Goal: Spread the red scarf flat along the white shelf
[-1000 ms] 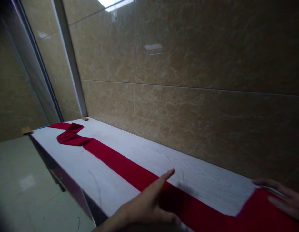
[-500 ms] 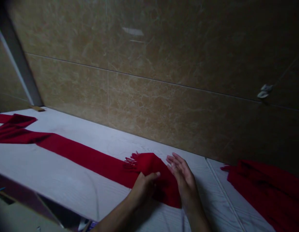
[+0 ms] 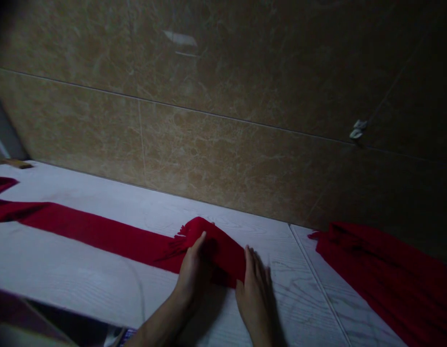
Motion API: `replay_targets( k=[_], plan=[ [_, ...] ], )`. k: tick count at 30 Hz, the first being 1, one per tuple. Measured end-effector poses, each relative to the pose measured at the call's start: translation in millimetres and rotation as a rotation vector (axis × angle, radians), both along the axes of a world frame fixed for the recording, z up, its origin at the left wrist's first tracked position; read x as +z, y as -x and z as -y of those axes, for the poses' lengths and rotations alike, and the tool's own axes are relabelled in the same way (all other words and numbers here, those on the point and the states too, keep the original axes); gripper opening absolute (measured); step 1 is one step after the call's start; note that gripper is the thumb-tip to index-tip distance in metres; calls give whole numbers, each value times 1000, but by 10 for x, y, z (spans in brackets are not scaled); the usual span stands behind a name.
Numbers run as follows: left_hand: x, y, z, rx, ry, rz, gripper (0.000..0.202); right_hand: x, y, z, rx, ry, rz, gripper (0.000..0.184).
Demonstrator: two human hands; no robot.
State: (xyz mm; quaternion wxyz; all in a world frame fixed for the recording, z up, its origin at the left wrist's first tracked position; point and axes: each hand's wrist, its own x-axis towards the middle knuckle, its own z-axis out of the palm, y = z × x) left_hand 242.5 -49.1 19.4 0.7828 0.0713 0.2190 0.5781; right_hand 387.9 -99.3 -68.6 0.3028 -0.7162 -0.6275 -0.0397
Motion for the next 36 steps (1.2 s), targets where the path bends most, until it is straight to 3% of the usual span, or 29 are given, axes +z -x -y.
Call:
replay_targets(
  k=[5,9,14,18,27,36],
  plan=[
    [188,427,-254,156,121,-45,29,60,58,49,-43,136,97,77],
    [287,711,-270,207,144,-46,34,140,120,48,-38,159,87,77],
    [375,762,-69,190,114,-17,35,229,191,28,-112,140,86,65],
    [446,807,-79,216,112,-33,39,261,207,49,-135,138,140,72],
    [125,1021,-217,206,194,-161,32,247,201,62,-104,176,173,73],
    [5,1323,-264,214,146,-248,31,133,146,55,-69,130,188,69]
  ],
)
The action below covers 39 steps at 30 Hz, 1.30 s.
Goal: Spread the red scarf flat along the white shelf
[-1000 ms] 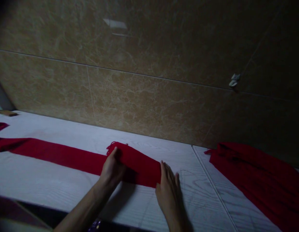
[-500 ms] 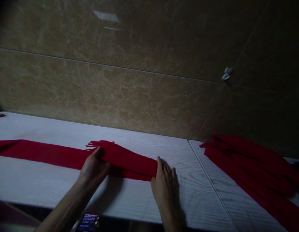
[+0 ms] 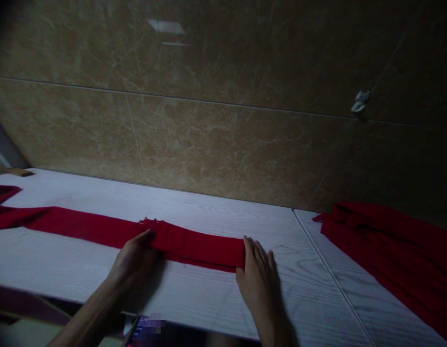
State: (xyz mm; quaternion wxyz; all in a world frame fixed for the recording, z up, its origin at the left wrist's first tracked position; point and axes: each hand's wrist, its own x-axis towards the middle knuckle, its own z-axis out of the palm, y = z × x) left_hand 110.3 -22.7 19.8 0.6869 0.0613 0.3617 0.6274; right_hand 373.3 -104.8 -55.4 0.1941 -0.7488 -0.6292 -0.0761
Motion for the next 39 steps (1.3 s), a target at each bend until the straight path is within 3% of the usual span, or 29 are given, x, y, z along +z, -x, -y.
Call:
replay_targets(
  k=[15,21,32,34,37,39],
  plan=[
    [0,79,66,11,3,-96,29,-71,-58,1,70,-73,-86,65],
    [-5,97,21,7,-22,-131,39,-68,-42,-1,82,-108,-118,65],
    [-50,153,-66,-13,-66,-182,34,-57,-53,8,106,-96,-156,65],
    [-51,238,-106,58,-97,-249,34,-40,-58,16,120,-79,-187,65],
    [6,372,-136,335,-251,-512,53,-16,-88,44,169,-63,-257,66],
    [58,415,-126,374,-407,-747,57,-1,-122,65,221,-62,-310,68]
  ],
)
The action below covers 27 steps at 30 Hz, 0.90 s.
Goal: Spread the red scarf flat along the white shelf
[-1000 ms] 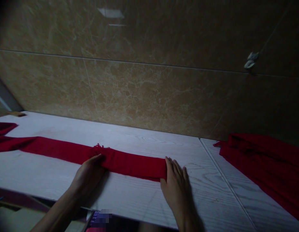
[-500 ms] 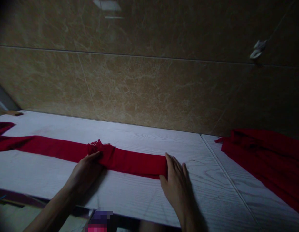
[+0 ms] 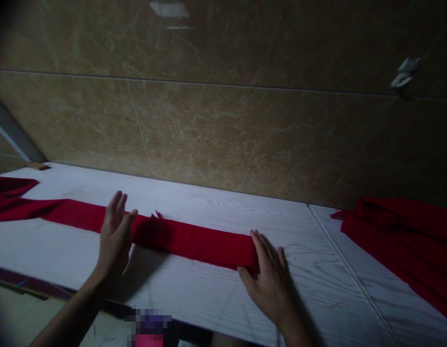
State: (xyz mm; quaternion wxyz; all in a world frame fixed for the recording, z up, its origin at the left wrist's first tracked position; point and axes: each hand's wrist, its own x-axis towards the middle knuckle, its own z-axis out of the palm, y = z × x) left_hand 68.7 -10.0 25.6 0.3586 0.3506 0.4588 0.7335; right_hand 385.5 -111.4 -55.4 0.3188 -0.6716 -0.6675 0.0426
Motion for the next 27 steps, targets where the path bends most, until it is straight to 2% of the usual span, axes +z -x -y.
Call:
replay_targets(
  k=[1,4,6,9,12,15,17,22,27],
  plan=[
    [19,-2,9,-57,-16,-116,52,12,-16,4,26,-5,-33,69],
    [14,-106,26,-350,24,-423,32,93,-11,-33,35,-44,-108,66],
    [-35,-234,21,-519,-30,-747,25,199,74,-107,-4,-88,-66,62],
    [-127,-443,10,-671,-118,-1337,42,386,306,-265,34,-66,105,61],
    [-208,-589,-8,-739,-132,-1665,53,495,516,-418,128,108,262,61],
    [-282,-616,-52,-784,-113,-1754,58,470,563,-483,147,298,378,62],
    [-321,-584,-85,-796,-117,-1764,60,410,515,-473,149,352,427,63],
    [-336,-519,-109,-809,-117,-1759,65,307,388,-421,156,349,460,65],
    [-316,-536,-83,-800,-105,-1747,66,410,410,-424,162,382,439,65]
  ],
)
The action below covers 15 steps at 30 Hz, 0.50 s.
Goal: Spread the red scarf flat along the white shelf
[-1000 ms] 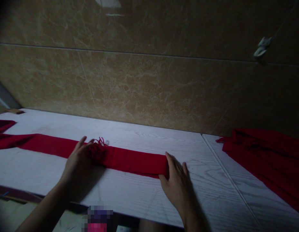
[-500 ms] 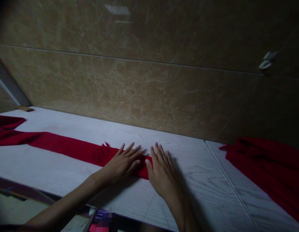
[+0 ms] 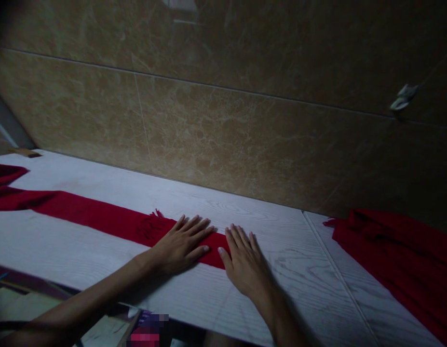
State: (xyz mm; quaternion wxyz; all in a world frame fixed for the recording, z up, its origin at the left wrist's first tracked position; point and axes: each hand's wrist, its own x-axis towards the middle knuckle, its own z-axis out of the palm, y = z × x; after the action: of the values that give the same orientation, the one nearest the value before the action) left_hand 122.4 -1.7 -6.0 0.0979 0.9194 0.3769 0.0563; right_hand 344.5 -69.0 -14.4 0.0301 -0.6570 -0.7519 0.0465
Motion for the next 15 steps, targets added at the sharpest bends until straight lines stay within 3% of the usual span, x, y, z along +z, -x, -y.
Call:
replay_targets(
  k=[4,7,11,15],
  plan=[
    [-18,0,7,-3,-26,27,66,203,148,-42,-78,11,21,64],
    [-18,-7,11,-2,-41,10,65,260,321,-115,-91,-20,-20,62],
    [-9,12,4,-1,-35,-1,64,143,432,-184,-68,12,-35,59],
    [-46,174,-64,15,-42,25,65,20,294,-147,-59,-23,-8,59]
  ],
)
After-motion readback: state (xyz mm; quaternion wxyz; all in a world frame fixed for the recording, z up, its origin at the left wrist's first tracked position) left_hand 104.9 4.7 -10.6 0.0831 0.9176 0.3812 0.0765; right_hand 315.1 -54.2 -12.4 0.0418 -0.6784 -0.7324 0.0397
